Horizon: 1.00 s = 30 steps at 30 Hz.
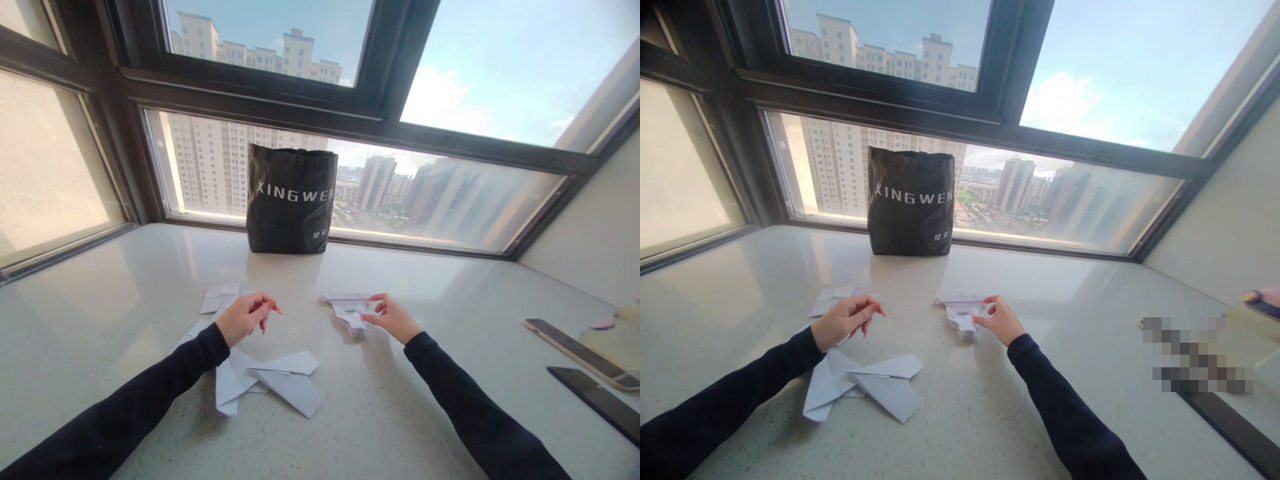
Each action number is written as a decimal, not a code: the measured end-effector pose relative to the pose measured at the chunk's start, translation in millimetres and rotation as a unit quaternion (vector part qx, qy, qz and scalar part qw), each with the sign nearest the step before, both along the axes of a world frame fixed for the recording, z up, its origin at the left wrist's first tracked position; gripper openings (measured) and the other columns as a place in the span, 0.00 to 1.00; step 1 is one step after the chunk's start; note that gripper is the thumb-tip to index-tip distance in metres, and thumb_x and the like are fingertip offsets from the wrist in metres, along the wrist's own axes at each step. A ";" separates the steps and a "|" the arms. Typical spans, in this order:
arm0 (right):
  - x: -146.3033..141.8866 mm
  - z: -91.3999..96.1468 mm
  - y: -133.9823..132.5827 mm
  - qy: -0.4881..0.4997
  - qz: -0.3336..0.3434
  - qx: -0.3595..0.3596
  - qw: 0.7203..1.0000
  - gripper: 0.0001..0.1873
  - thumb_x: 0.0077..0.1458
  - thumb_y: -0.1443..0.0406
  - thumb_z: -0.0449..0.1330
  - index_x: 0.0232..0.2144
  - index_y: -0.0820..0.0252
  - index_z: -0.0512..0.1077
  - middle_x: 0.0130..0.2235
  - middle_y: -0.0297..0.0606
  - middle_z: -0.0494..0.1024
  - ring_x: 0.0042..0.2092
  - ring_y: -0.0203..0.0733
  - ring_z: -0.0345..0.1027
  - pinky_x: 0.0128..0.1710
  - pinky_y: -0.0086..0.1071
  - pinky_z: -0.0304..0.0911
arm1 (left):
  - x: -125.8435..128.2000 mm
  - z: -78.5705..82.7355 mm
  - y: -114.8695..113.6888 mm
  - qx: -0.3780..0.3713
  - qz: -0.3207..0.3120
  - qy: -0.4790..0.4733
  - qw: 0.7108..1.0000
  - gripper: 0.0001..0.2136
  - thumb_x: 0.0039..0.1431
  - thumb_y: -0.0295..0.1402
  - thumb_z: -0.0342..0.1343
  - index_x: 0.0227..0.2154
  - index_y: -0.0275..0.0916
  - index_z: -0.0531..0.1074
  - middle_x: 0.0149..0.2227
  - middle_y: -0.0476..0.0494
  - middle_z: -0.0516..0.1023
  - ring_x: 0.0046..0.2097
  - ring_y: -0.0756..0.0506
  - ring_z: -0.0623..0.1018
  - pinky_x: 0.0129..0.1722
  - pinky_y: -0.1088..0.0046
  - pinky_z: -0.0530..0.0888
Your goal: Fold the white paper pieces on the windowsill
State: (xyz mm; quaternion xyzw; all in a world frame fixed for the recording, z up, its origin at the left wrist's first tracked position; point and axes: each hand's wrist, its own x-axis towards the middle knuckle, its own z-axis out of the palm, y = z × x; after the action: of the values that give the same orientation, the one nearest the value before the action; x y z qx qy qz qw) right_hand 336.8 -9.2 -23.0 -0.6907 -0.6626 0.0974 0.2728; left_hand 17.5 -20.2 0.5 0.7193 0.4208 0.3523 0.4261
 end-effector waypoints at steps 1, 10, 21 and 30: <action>-2.6 4.4 -1.4 -0.014 -0.003 0.022 1.000 0.17 0.39 0.63 0.61 0.34 0.63 0.65 0.25 0.33 0.65 0.27 0.38 0.62 0.28 0.31 0.59 | -0.2 -0.8 0.1 -0.001 -0.001 0.000 1.000 0.14 0.51 0.39 0.45 0.28 0.32 0.67 0.13 0.55 0.64 0.14 0.56 0.58 0.14 0.81 0.55; -52.7 4.4 -24.1 -0.156 0.052 0.109 0.980 0.13 0.44 0.60 0.59 0.34 0.57 0.72 0.34 0.42 0.66 0.38 0.48 0.57 0.39 0.38 0.52 | 0.7 -4.1 -0.3 -0.007 -0.009 0.002 1.000 0.14 0.52 0.40 0.45 0.28 0.33 0.67 0.13 0.54 0.63 0.14 0.55 0.59 0.14 0.81 0.56; -52.0 -3.6 -25.2 -0.224 0.018 0.102 0.969 0.11 0.43 0.61 0.59 0.31 0.59 0.72 0.34 0.42 0.67 0.38 0.47 0.57 0.37 0.36 0.52 | 0.0 -8.3 0.3 -0.011 -0.014 0.003 1.000 0.14 0.52 0.40 0.45 0.28 0.32 0.67 0.13 0.54 0.64 0.14 0.56 0.60 0.14 0.81 0.57; -51.1 -3.0 -23.9 -0.211 -0.004 0.113 0.971 0.10 0.42 0.60 0.59 0.28 0.59 0.72 0.32 0.40 0.67 0.37 0.47 0.58 0.36 0.36 0.51 | 0.2 -8.0 0.5 -0.010 -0.012 0.004 1.000 0.14 0.52 0.40 0.45 0.27 0.33 0.67 0.13 0.54 0.64 0.14 0.55 0.61 0.14 0.81 0.57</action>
State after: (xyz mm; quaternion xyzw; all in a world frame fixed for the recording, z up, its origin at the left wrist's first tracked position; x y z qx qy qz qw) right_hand 285.7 -33.1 -26.0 -0.6633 -0.7087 -0.1271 0.2039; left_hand 17.7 -19.7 -7.5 0.7211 0.4175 0.3401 0.4359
